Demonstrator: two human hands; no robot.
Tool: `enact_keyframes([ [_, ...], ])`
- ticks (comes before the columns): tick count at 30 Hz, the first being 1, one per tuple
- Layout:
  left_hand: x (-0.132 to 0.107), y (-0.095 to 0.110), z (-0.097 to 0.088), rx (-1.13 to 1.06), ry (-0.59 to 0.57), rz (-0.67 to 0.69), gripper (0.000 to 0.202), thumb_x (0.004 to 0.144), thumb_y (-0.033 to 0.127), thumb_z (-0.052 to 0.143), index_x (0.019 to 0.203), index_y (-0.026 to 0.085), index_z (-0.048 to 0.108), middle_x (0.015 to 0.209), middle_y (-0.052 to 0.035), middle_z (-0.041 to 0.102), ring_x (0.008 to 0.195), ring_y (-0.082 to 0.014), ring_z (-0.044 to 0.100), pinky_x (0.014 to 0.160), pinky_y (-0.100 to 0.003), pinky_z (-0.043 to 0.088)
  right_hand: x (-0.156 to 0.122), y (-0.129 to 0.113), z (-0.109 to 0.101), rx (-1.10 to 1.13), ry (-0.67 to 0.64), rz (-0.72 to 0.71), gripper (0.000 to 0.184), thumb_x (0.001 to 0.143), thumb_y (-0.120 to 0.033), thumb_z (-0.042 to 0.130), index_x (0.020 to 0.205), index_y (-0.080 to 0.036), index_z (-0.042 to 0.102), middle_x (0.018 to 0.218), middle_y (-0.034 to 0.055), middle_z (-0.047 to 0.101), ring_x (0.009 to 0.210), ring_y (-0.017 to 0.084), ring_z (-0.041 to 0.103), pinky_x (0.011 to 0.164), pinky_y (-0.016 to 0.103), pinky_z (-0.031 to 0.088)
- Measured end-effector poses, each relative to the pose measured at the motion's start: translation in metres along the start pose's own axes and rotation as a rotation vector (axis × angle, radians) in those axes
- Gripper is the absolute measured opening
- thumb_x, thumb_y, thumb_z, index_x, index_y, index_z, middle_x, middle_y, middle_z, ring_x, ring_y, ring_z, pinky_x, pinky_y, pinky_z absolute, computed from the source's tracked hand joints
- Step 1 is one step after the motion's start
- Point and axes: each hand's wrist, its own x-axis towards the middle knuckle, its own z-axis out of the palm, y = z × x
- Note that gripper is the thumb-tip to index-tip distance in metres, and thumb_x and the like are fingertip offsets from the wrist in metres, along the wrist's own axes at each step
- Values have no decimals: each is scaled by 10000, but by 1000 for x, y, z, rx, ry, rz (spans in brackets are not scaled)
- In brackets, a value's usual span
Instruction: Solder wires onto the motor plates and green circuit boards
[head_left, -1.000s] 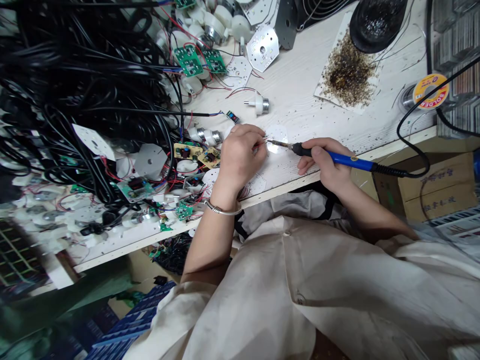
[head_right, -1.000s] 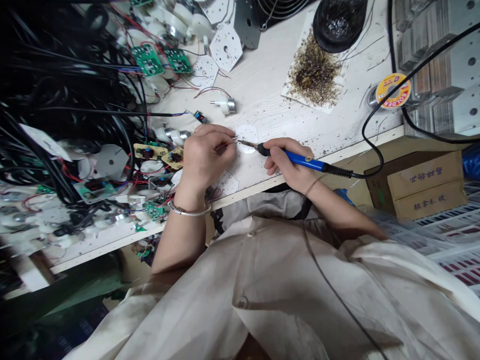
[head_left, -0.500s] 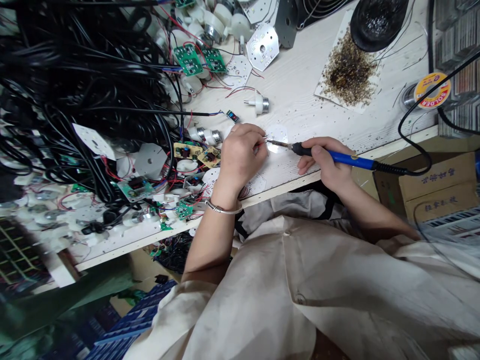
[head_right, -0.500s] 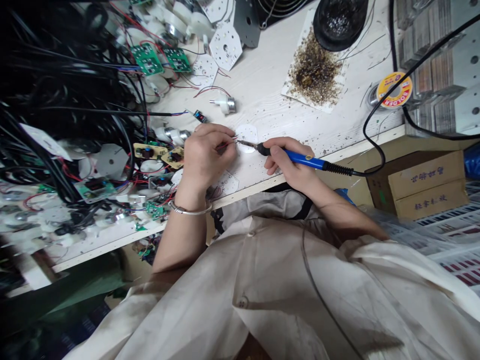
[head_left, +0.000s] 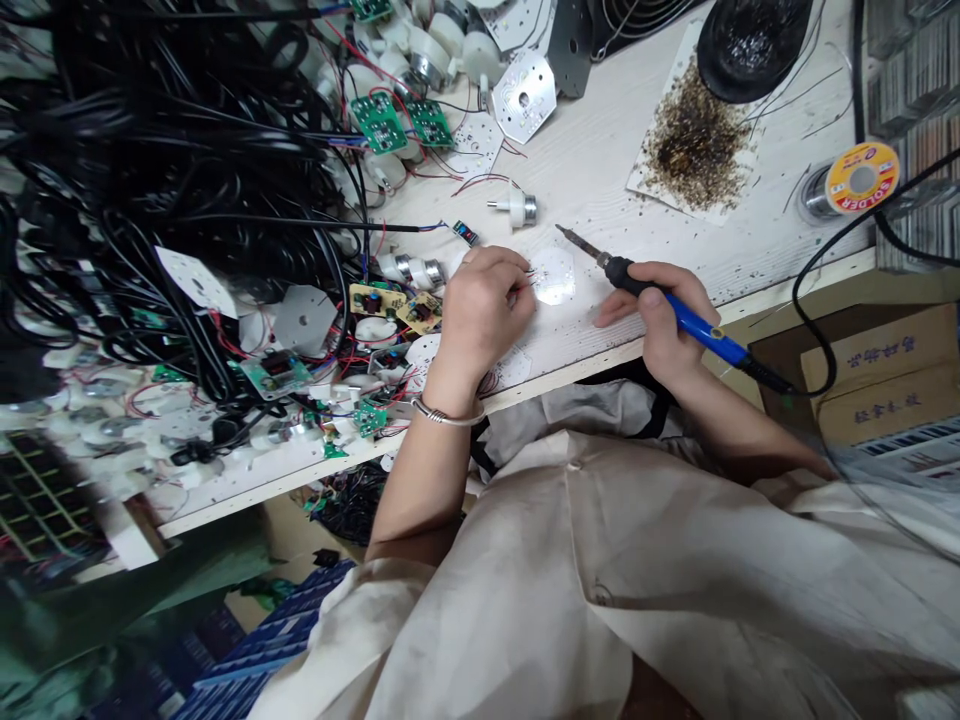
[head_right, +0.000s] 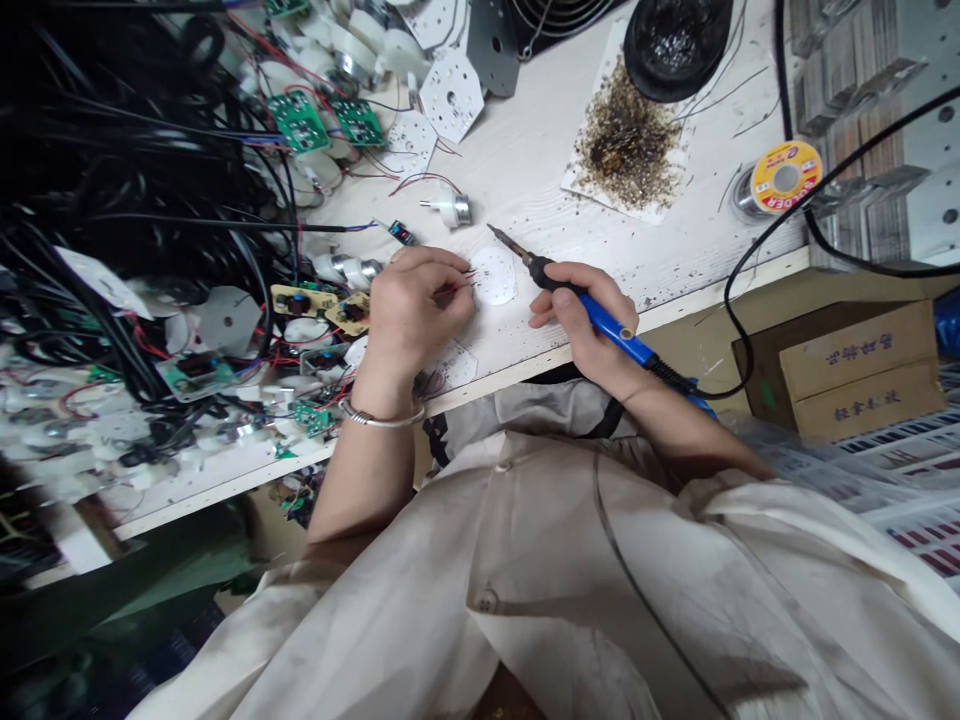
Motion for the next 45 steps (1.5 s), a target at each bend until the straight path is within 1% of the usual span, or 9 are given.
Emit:
enact_keyframes([
  [4, -6, 6, -9, 49, -72, 11, 90, 839, 131, 604, 889, 189, 652, 1070, -70, 722, 1026, -231, 654, 925, -405, 538, -3, 3, -3, -52, -43, -2, 303, 946, -526, 581, 1104, -273, 630, 783, -44, 757, 620, 109, 727, 607, 238, 597],
  [9, -32, 20, -39, 97, -41, 24, 370, 913, 267, 649, 1273, 228, 575, 1279, -77, 655, 1212, -250, 604, 1054, -446, 504, -4, 7, -7, 15, -36, -19, 254, 963, -470, 578, 1121, -279, 631, 781, -67, 752, 625, 95, 731, 588, 211, 583],
  [14, -61, 29, -70, 176, -13, 106, 392, 899, 308, 724, 1260, 217, 602, 1217, -101, 691, 1158, -268, 641, 1014, -446, 533, -4, 8, -6, 32, -22, -43, 249, 963, -453, 585, 1112, -262, 644, 764, -58, 749, 604, 93, 725, 567, 201, 580],
  [17, -71, 33, -77, 152, 13, 118, 318, 888, 235, 737, 1196, 246, 658, 1151, -63, 727, 1057, -232, 686, 933, -390, 556, -3, 8, -7, 58, -36, -67, 215, 968, -413, 592, 1124, -278, 652, 772, -67, 750, 608, 87, 728, 563, 188, 581],
  [24, -67, 40, -50, -84, 176, 115, 163, 912, 128, 668, 1027, 231, 723, 982, -7, 772, 897, -145, 722, 818, -262, 568, -3, 12, -6, 30, -14, -73, 237, 961, -467, 583, 1104, -293, 657, 749, -73, 732, 554, 84, 699, 523, 195, 575],
  [28, -51, 41, -41, -117, 150, -19, 120, 932, 183, 614, 865, 216, 707, 758, 18, 698, 669, -104, 624, 653, -243, 513, -3, 9, -5, 46, -20, -27, 268, 941, -498, 605, 1076, -273, 657, 734, -63, 731, 569, 81, 701, 529, 186, 557],
  [31, -35, 35, -37, -73, 147, -69, 144, 924, 213, 596, 816, 222, 692, 665, 25, 611, 636, -110, 566, 646, -262, 495, -3, 6, -4, 2, -28, 14, 327, 924, -555, 600, 1058, -261, 652, 719, -48, 729, 564, 92, 691, 533, 209, 560],
  [37, -6, 15, -18, 2, 48, -51, 87, 906, 209, 601, 841, 244, 648, 958, -41, 689, 953, -202, 613, 910, -400, 507, -2, 3, -5, -18, -75, 35, 338, 930, -552, 591, 1068, -250, 656, 726, -37, 733, 585, 108, 702, 561, 241, 587],
  [45, -5, 3, -7, -97, -12, -29, 126, 865, 114, 576, 806, 220, 611, 986, -38, 739, 948, -178, 664, 915, -369, 534, 0, 0, -8, 33, -142, 111, 301, 928, -522, 613, 1024, -246, 683, 684, -41, 729, 539, 102, 691, 515, 222, 571],
])
